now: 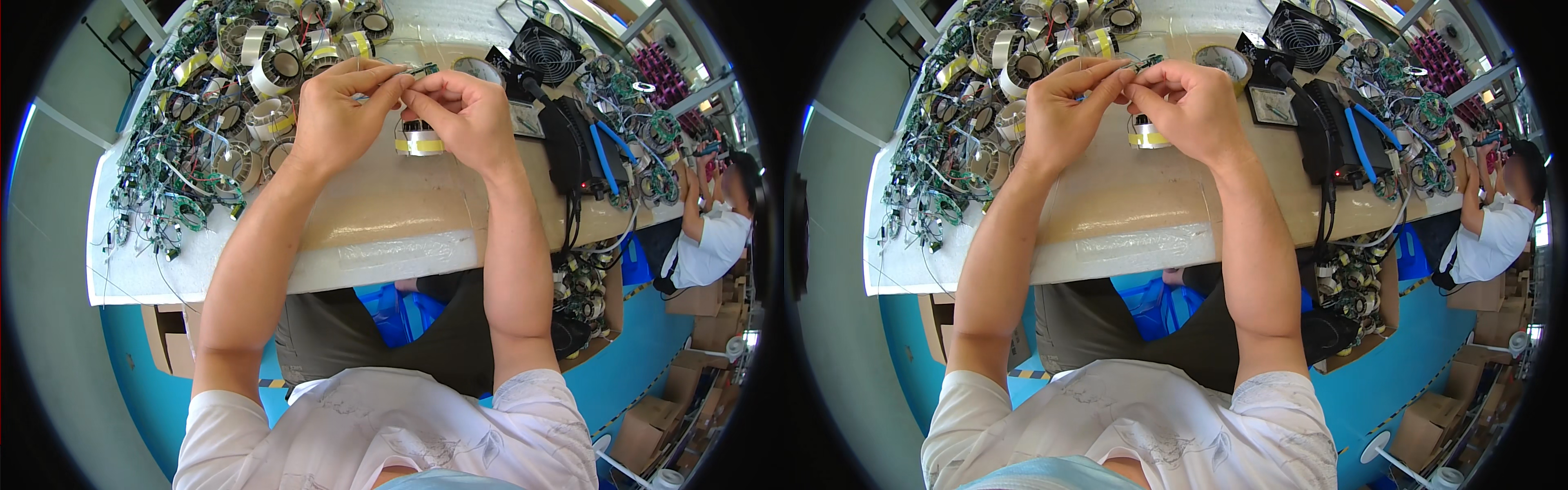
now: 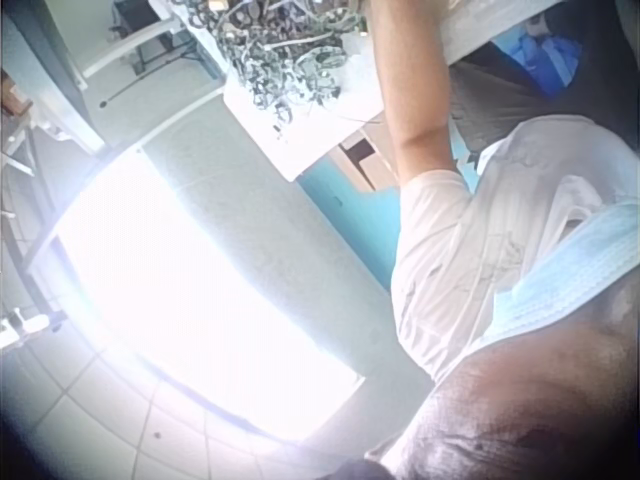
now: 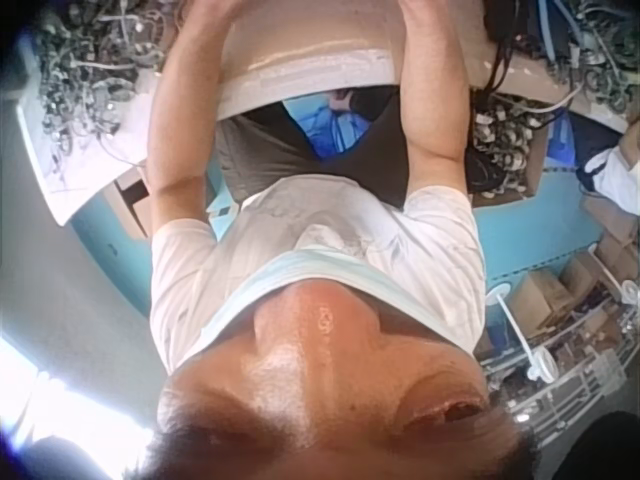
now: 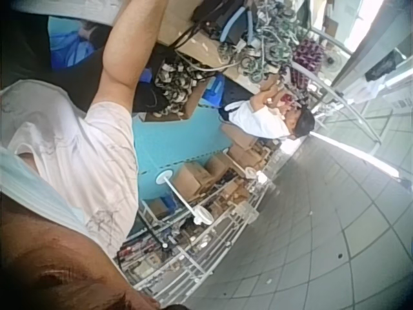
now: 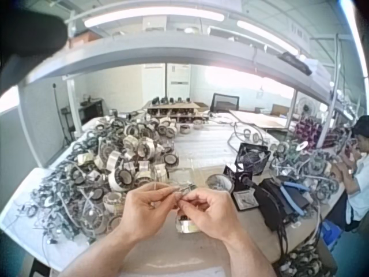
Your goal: Soldering wires onto circular LED circuit boards at a workbench.
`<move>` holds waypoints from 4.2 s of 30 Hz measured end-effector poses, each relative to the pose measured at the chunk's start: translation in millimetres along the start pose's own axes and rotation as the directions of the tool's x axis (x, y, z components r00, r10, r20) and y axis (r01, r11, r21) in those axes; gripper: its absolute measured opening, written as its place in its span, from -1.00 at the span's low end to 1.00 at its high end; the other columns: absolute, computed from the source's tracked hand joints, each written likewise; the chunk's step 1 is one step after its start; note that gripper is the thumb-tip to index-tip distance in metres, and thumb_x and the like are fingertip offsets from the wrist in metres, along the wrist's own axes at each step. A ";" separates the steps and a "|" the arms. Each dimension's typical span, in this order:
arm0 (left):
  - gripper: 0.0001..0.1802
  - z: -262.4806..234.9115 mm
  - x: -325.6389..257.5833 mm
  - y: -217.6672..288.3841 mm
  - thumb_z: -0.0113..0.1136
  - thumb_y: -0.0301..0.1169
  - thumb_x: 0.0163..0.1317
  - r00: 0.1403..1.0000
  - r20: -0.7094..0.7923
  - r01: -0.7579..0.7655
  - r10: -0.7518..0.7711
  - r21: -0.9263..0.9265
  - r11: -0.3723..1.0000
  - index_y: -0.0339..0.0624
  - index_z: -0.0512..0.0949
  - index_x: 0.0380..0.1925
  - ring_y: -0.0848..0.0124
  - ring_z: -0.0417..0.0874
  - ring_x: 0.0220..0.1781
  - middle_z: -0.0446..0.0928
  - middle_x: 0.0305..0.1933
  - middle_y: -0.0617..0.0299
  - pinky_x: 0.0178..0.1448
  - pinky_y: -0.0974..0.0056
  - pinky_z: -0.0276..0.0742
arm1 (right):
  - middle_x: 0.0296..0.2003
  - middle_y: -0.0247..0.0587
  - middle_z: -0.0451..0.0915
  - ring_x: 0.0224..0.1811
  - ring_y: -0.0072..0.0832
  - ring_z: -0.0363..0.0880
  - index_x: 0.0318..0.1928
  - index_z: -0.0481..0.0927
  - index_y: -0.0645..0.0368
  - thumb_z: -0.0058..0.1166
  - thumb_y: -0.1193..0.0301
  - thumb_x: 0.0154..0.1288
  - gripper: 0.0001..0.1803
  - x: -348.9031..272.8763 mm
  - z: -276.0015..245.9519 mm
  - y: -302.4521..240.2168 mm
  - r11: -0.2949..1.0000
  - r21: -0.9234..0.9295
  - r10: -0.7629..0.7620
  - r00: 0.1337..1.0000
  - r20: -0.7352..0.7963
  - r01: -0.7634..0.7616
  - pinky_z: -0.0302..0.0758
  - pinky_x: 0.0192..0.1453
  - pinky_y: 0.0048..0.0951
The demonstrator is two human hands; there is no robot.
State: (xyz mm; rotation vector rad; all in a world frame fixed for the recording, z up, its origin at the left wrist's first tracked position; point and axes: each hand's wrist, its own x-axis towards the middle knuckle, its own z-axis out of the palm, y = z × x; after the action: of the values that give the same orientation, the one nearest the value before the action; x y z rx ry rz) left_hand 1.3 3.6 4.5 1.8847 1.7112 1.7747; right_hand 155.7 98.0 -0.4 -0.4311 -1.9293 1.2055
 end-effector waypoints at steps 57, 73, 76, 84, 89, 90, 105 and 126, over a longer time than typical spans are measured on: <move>-0.81 -23.1 11.0 8.7 0.42 -0.55 0.08 0.827 0.103 -0.557 0.553 0.285 0.780 -0.23 0.73 -0.26 0.25 0.70 -0.37 0.66 -0.29 0.16 -0.34 0.25 0.63 | -0.42 -0.25 0.71 -0.45 -0.63 0.67 -0.22 0.65 0.32 0.20 0.51 0.39 -0.90 2.4 -23.8 -4.0 0.979 0.198 0.023 0.988 0.152 -0.053 0.64 -0.41 -0.59; -0.73 -33.3 11.2 -1.3 0.43 -0.62 0.00 0.861 0.195 -0.495 0.470 0.102 0.863 -0.23 0.75 -0.23 0.25 0.71 -0.37 0.68 -0.27 0.11 -0.33 0.29 0.64 | -0.06 0.14 0.63 0.02 -0.01 0.65 0.08 0.55 0.31 0.56 -0.12 -0.23 -0.04 -6.7 3.1 -3.7 0.766 -0.642 0.121 0.977 0.176 0.021 0.58 0.11 -0.21; -0.73 -35.0 11.5 -1.3 0.42 -0.64 0.01 0.865 0.209 -0.477 0.455 0.063 0.877 -0.24 0.75 -0.23 0.26 0.71 -0.36 0.68 -0.26 0.10 -0.33 0.30 0.64 | -0.12 0.05 0.64 -0.06 -0.05 0.64 -0.02 0.58 0.24 0.54 0.04 -0.17 -0.26 -7.7 0.6 -1.2 0.742 -0.659 0.004 0.982 0.191 0.125 0.57 0.04 -0.21; -0.70 -28.0 7.1 3.6 0.41 -0.69 0.02 0.836 0.303 -0.472 0.458 -0.031 0.881 -0.32 0.74 -0.18 0.30 0.69 -0.35 0.67 -0.24 0.03 -0.33 0.35 0.60 | -0.28 0.00 0.69 -0.17 -0.04 0.65 -0.20 0.63 0.24 0.42 0.52 -0.16 -0.60 -6.1 -28.9 -6.0 0.766 -0.586 -0.057 0.936 0.347 0.264 0.56 -0.07 -0.17; -0.69 -25.1 6.0 2.5 0.42 -0.69 0.00 0.835 0.280 -0.489 0.473 -0.015 0.872 -0.31 0.74 -0.18 0.29 0.69 -0.36 0.66 -0.25 0.03 -0.33 0.34 0.60 | -0.26 0.01 0.70 -0.22 -0.04 0.66 -0.18 0.62 0.27 0.37 0.63 -0.16 -0.59 -5.4 -27.4 -9.3 0.853 -0.507 0.068 0.937 0.344 0.124 0.56 -0.10 -0.23; -0.69 -24.7 6.1 2.0 0.42 -0.69 0.00 0.836 0.280 -0.489 0.473 -0.015 0.872 -0.31 0.74 -0.18 0.29 0.69 -0.36 0.66 -0.25 0.03 -0.33 0.34 0.60 | -0.26 -0.01 0.71 -0.21 -0.07 0.68 -0.15 0.62 0.28 0.37 0.64 -0.16 -0.57 -5.7 -26.6 -8.9 0.863 -0.501 0.124 0.938 0.323 0.058 0.56 -0.09 -0.23; -0.71 -24.2 5.2 1.9 0.42 -0.68 0.02 0.840 0.258 -0.497 0.477 0.014 0.868 -0.31 0.74 -0.19 0.29 0.70 -0.33 0.67 -0.24 0.04 -0.33 0.35 0.63 | -0.45 -0.32 0.69 -0.50 -0.72 0.53 -0.06 0.76 0.25 0.25 0.18 0.38 -0.63 2.6 -27.0 -11.6 0.968 -0.101 0.234 0.971 0.044 -0.229 0.47 -0.48 -0.61; -0.50 -29.2 16.0 28.0 -0.08 -0.49 0.53 0.978 -0.102 -0.174 0.181 0.070 0.982 -0.37 0.15 0.41 0.46 0.66 -0.39 0.68 -0.04 -0.03 -0.29 0.37 0.64 | -0.59 -0.36 0.60 -0.67 -0.75 0.42 -0.13 0.78 0.30 0.34 0.36 0.26 -0.73 3.0 -13.2 -8.1 0.957 0.122 0.274 0.959 -0.079 -0.263 0.33 -0.62 -0.65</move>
State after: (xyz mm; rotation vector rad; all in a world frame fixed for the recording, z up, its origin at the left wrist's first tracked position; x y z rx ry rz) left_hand -5.6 -14.0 43.6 2.0626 1.6964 1.9419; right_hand 165.1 103.8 10.9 -0.6969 -1.7528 1.4309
